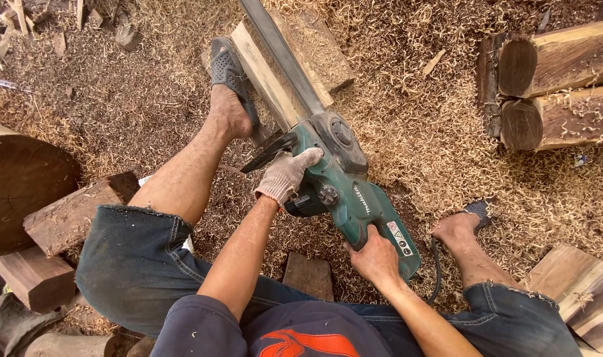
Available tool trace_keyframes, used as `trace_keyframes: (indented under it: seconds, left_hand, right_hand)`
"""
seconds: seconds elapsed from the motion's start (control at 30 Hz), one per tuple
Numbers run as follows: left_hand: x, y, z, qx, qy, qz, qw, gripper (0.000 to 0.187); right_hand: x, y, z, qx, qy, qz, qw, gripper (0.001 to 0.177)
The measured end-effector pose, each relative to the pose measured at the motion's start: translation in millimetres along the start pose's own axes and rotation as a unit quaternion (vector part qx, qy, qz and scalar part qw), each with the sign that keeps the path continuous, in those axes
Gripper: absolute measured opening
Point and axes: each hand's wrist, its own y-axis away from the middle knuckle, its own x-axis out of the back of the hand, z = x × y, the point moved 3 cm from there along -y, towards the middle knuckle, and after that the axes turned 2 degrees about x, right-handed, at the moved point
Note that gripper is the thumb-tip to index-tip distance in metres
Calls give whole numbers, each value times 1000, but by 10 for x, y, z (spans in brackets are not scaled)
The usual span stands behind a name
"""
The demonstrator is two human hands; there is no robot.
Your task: Using an electric chainsaw to cut logs into smaller pieces while sitting on the ground in a workshop area.
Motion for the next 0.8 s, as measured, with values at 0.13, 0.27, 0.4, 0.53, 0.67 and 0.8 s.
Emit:
trace_keyframes:
  seconds: [0.13,0.27,0.4,0.53,0.67,0.8]
  left_hand:
    - [503,206,529,78,-38,-41,995,47]
    - [428,189,391,160,46,-56,984,53]
    - [432,184,453,76,26,1,997,63]
    - [612,282,701,241,79,-91,963,75]
    - [814,362,1014,241,123,-55,961,80]
    - [748,354,978,269,200,-19,942,86]
  right_hand:
    - [23,18,-23,12,1,11,1000,54]
    - [38,29,-52,4,-1,-5,1000,56]
    - [2,-7,-1,2,-5,-2,1000,57]
    - [-32,-76,80,-2,1,-10,1000,57]
    - [-65,-119,189,-1,-6,-2,1000,54]
    - [-188,-256,367,10,3,-14,1000,54]
